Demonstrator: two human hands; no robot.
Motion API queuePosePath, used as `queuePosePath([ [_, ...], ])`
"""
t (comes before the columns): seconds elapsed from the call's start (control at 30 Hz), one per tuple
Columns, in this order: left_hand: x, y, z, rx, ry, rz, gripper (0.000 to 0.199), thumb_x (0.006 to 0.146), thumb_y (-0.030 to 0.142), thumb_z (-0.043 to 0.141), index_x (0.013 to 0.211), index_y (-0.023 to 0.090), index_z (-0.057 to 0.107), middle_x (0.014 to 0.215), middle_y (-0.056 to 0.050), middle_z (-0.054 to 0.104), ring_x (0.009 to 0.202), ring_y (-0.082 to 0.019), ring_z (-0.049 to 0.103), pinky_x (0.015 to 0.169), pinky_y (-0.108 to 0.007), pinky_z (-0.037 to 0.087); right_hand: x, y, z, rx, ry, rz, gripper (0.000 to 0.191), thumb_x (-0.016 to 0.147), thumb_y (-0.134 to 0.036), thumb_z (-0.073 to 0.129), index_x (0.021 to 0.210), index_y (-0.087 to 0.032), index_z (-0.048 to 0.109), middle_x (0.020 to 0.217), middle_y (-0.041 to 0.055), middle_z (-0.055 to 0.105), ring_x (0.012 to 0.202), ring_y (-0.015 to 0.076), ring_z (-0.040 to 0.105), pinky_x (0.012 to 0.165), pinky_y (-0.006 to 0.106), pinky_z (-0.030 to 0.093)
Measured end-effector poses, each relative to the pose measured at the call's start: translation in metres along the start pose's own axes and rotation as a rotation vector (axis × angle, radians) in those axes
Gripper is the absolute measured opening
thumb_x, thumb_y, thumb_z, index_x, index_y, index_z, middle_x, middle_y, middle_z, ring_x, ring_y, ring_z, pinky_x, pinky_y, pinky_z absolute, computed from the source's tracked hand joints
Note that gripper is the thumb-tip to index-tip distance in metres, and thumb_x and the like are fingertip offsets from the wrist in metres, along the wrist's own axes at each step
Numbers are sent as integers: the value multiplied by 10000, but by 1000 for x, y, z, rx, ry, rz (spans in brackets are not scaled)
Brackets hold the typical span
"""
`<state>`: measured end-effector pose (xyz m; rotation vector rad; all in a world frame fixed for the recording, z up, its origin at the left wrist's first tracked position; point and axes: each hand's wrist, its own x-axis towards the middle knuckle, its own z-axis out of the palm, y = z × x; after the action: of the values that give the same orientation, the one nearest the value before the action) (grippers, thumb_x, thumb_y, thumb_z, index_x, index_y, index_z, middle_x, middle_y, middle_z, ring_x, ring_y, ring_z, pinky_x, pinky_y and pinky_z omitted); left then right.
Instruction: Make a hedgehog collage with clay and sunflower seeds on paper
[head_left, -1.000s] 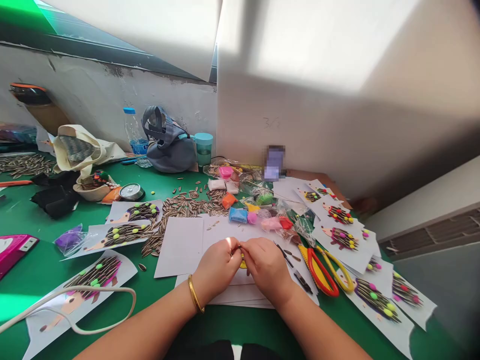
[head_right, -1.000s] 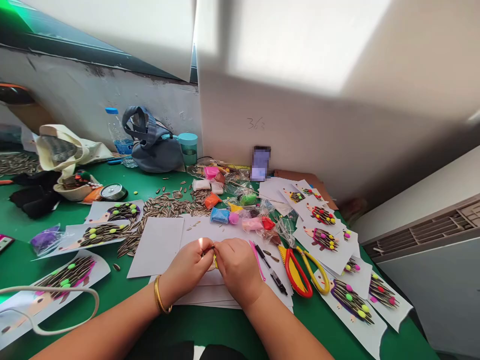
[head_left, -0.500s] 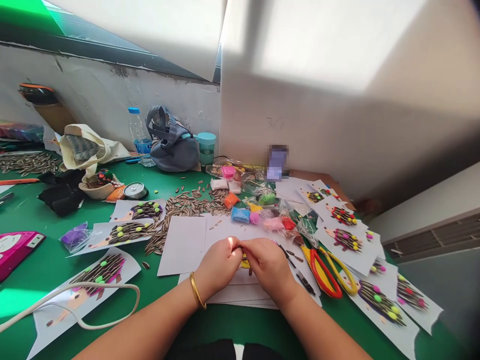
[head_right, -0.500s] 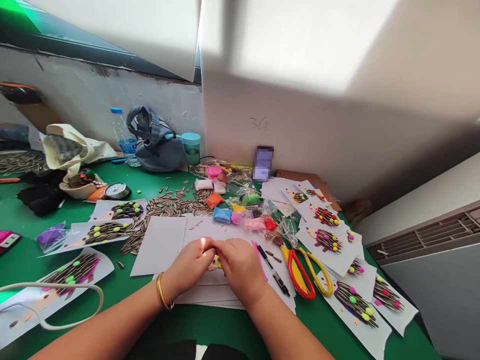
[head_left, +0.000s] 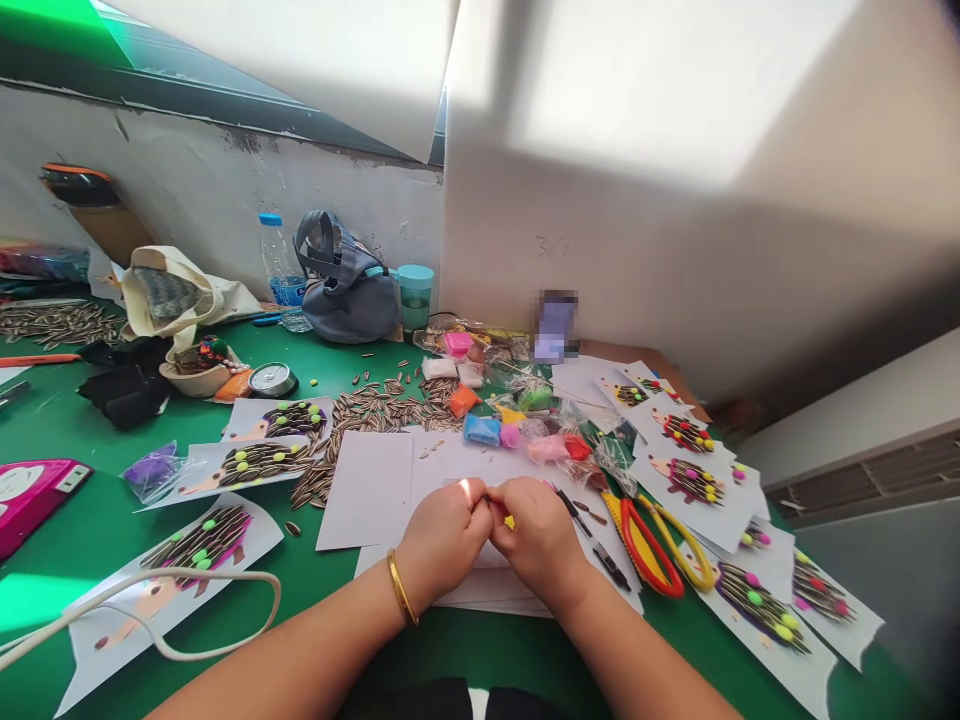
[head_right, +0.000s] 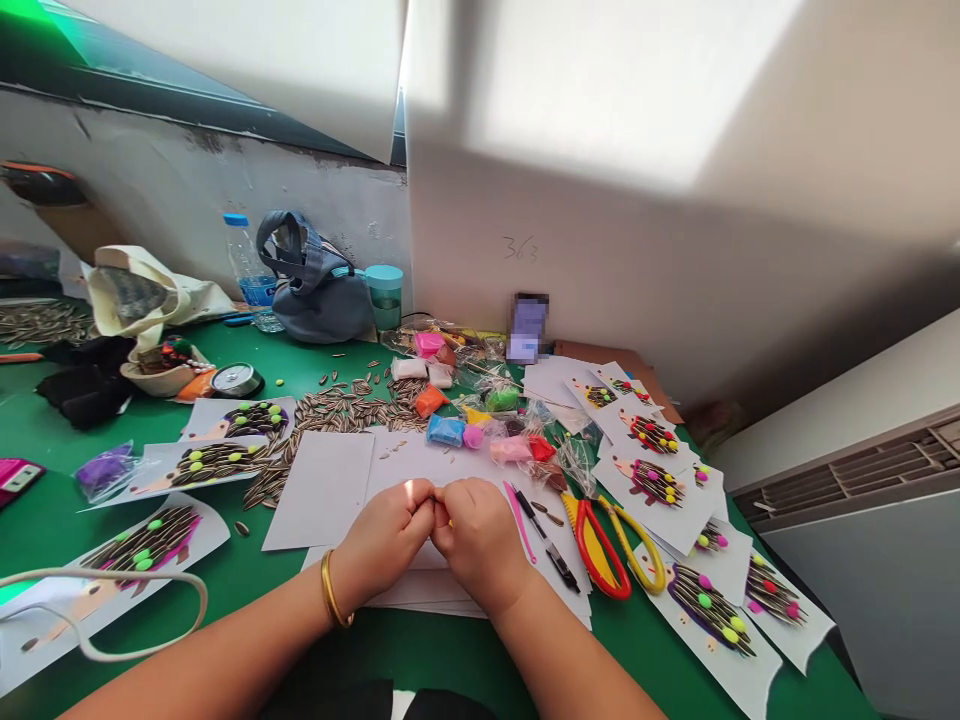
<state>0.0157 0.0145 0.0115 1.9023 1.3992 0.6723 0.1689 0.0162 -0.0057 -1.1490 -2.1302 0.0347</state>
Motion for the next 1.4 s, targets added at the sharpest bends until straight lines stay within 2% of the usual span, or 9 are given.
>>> queuePosePath([
  [0.3, 4, -5, -2, -233, -44, -34, 217, 888, 237, 400, 673, 216, 417, 632, 27, 485, 599, -143, 428, 555, -262, 296, 4, 0, -9, 454, -130, 352, 165, 847, -158, 552, 874, -213, 704, 773, 11, 706, 642, 147, 626, 603, 253, 476],
  [0.5, 7, -9, -2, -260, -51, -31, 365, 934, 464, 415, 672, 210, 432, 622, 31, 468, 595, -137, 418, 548, -250, 315, 4, -2, -12, 520, -138, 377, 208, 833, -140, 531, 869, -227, 716, 776, 0, 714, 645, 139, 632, 616, 245, 496],
  [0.73, 9, -12, 0, -322, -81, 16, 372, 948, 461, 391, 685, 204, 445, 652, 28, 466, 616, -134, 415, 559, -240, 335, 5, -5, -14, 595, -130, 496, 133, 820, -174, 556, 839, -202, 685, 676, -14, 665, 576, 126, 599, 552, 229, 475],
  [0.9, 9, -14, -2, -313, -79, 49, 333, 944, 429, 405, 704, 204, 457, 660, 30, 479, 615, -131, 429, 575, -246, 346, 3, -4, -11, 816, -168, 624, 117, 845, -281, 571, 844, -191, 647, 683, -2, 648, 547, 132, 582, 469, 230, 466],
  [1.07, 11, -16, -3, -291, -94, 49, 306, 916, 408, 440, 682, 211, 433, 619, 34, 476, 584, -131, 443, 552, -249, 337, 2, -4, -9, 858, -174, 646, 140, 838, -317, 607, 828, -181, 638, 682, 0, 633, 561, 135, 586, 477, 240, 494],
  [1.17, 11, -17, -3, -228, -51, 82, 295, 918, 388, 436, 685, 208, 453, 636, 23, 510, 597, -134, 461, 568, -256, 340, 1, -4, -6, 905, -160, 669, 162, 848, -344, 606, 855, -184, 632, 695, 0, 633, 560, 133, 589, 458, 233, 493],
  [1.4, 8, -14, -7, 84, 142, 201, 309, 947, 328, 404, 667, 211, 463, 646, 11, 508, 611, -142, 467, 601, -267, 332, 0, 0, 1, 809, -52, 638, 179, 856, -348, 594, 920, -188, 643, 728, 9, 632, 519, 129, 594, 390, 220, 490],
])
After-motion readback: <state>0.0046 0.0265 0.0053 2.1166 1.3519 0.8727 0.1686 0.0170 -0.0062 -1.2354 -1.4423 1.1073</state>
